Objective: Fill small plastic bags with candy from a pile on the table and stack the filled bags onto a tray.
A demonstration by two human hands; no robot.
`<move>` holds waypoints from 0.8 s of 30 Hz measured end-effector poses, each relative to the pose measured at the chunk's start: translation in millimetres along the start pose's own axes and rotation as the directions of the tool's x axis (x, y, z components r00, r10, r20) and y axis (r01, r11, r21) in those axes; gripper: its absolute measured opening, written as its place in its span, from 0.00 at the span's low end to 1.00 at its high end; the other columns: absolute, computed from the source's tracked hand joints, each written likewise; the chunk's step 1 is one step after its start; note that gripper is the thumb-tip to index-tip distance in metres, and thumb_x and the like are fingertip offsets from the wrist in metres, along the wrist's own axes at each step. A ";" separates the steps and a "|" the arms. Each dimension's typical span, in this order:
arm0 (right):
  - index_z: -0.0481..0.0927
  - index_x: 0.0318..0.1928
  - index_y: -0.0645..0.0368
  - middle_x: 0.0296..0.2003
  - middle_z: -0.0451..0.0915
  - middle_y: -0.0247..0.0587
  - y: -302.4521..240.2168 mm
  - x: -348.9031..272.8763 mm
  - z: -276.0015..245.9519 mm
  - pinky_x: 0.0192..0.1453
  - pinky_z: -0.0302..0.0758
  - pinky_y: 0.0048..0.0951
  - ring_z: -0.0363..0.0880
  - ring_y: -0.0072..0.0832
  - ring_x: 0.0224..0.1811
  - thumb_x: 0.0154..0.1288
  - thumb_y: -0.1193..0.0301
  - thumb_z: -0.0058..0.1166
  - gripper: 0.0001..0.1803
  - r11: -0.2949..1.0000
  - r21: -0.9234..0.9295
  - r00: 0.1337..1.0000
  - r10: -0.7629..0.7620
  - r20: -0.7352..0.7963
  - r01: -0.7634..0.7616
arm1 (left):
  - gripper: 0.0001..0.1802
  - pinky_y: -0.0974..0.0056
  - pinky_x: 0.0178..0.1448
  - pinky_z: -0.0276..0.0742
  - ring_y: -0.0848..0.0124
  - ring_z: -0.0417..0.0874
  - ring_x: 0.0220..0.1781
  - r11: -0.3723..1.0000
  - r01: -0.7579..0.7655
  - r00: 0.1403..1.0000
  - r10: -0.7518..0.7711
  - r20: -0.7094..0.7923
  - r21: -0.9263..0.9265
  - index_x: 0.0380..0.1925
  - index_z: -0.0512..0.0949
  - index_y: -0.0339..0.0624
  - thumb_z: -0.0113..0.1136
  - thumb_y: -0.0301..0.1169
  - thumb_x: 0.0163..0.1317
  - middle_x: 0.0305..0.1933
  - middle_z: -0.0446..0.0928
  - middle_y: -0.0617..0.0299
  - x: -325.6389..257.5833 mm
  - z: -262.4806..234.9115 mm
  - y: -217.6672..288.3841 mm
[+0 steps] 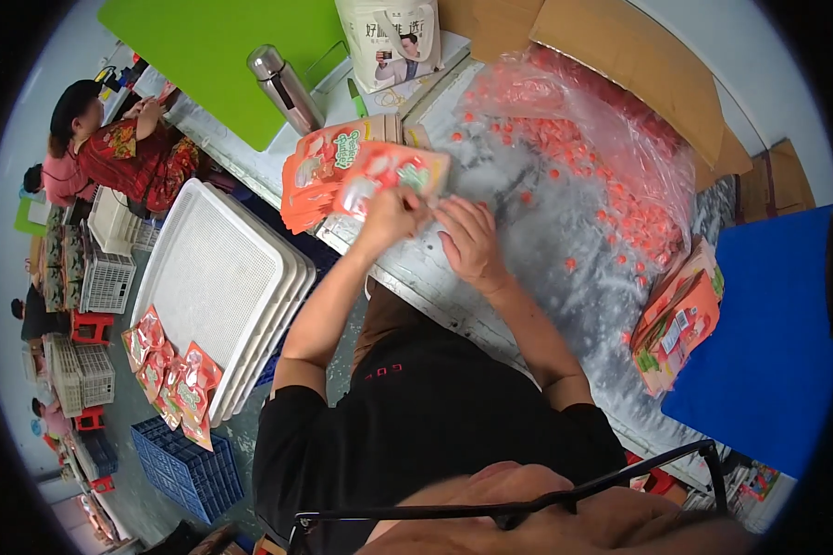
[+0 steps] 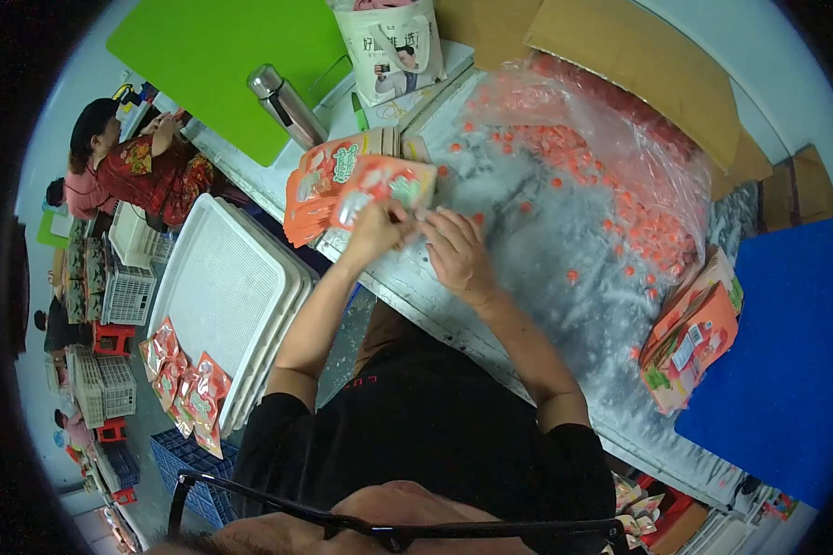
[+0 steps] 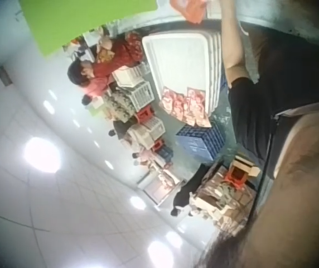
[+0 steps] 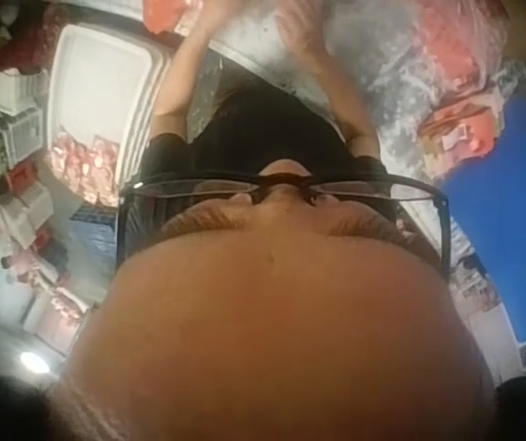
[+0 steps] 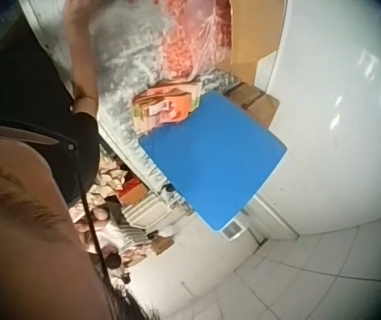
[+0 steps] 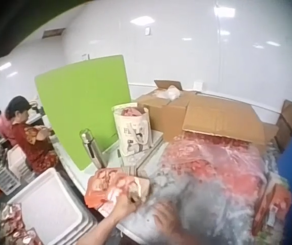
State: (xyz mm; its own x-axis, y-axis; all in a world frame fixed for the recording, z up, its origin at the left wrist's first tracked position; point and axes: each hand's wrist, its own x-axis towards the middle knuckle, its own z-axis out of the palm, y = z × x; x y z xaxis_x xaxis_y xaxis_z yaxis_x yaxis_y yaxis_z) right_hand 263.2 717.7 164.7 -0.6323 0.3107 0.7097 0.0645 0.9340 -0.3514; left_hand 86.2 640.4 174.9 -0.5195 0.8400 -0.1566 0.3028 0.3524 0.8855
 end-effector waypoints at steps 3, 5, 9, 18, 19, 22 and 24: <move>0.79 0.54 0.58 0.49 0.79 0.39 6.7 -19.3 7.2 0.66 0.66 0.45 0.76 0.39 0.55 0.51 0.76 0.65 0.26 0.999 0.047 0.999 -0.028 0.037 0.026 | 0.10 0.69 0.18 0.66 0.76 0.74 0.15 0.940 0.058 0.986 0.000 0.169 -0.335 0.24 0.74 0.38 0.67 0.26 0.59 0.18 0.76 0.62 -24.1 9.2 -4.7; 0.79 0.52 0.58 0.47 0.79 0.38 4.8 -22.6 6.3 0.64 0.67 0.44 0.76 0.37 0.53 0.52 0.76 0.63 0.24 0.997 0.069 0.998 -0.027 0.053 0.023 | 0.11 0.73 0.15 0.55 0.80 0.66 0.12 0.823 0.126 0.980 -0.018 0.197 -0.553 0.26 0.72 0.41 0.65 0.23 0.63 0.17 0.73 0.66 -30.1 18.4 -21.0; 0.80 0.47 0.59 0.41 0.79 0.36 10.3 -31.5 -0.8 0.59 0.69 0.42 0.76 0.36 0.48 0.51 0.76 0.62 0.19 0.998 0.037 0.999 -0.045 0.017 0.045 | 0.08 0.73 0.16 0.54 0.81 0.66 0.13 0.786 0.195 0.970 -0.067 0.232 -0.587 0.28 0.73 0.42 0.65 0.23 0.61 0.19 0.72 0.67 -40.4 39.6 -18.8; 0.76 0.29 0.55 0.34 0.76 0.36 3.6 -44.0 -10.1 0.51 0.71 0.39 0.76 0.34 0.45 0.55 0.67 0.53 0.06 0.953 0.049 0.949 -0.303 0.092 0.300 | 0.05 0.73 0.28 0.69 0.80 0.74 0.26 0.968 0.204 0.867 -0.108 0.486 -0.148 0.32 0.82 0.37 0.61 0.26 0.63 0.29 0.77 0.68 -38.6 20.7 -36.9; 0.76 0.29 0.55 0.34 0.76 0.36 2.4 -46.1 -11.9 0.51 0.71 0.39 0.76 0.34 0.45 0.55 0.67 0.53 0.06 0.961 0.007 0.956 -0.277 0.096 0.277 | 0.06 0.73 0.28 0.69 0.81 0.74 0.26 0.957 0.283 0.802 -0.195 0.565 -0.071 0.34 0.83 0.37 0.59 0.27 0.64 0.28 0.77 0.68 -38.8 14.5 -27.7; 0.75 0.27 0.55 0.35 0.77 0.37 -0.8 -46.0 -20.5 0.50 0.71 0.38 0.76 0.35 0.44 0.55 0.67 0.52 0.06 0.960 0.096 0.961 -0.270 0.062 0.263 | 0.08 0.70 0.31 0.72 0.76 0.78 0.27 0.975 0.221 0.710 -0.185 0.680 0.035 0.34 0.83 0.37 0.60 0.31 0.62 0.27 0.79 0.65 -33.7 12.3 -33.3; 0.76 0.28 0.56 0.34 0.78 0.37 -0.2 -48.6 -20.8 0.49 0.72 0.38 0.77 0.35 0.41 0.56 0.66 0.52 0.07 0.932 0.127 0.920 -0.358 0.161 0.340 | 0.10 0.66 0.33 0.75 0.71 0.81 0.27 0.994 0.102 0.687 -0.099 0.720 0.039 0.31 0.84 0.37 0.63 0.34 0.60 0.26 0.81 0.61 -37.0 16.4 -26.5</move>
State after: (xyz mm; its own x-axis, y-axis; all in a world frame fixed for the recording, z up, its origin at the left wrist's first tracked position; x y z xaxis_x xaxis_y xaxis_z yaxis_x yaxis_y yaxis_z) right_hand 309.9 706.1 143.0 -0.7290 -0.0769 0.6801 -0.2528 0.9536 -0.1632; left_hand 110.5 606.7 150.1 0.1879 0.8393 -0.5102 0.2790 0.4525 0.8470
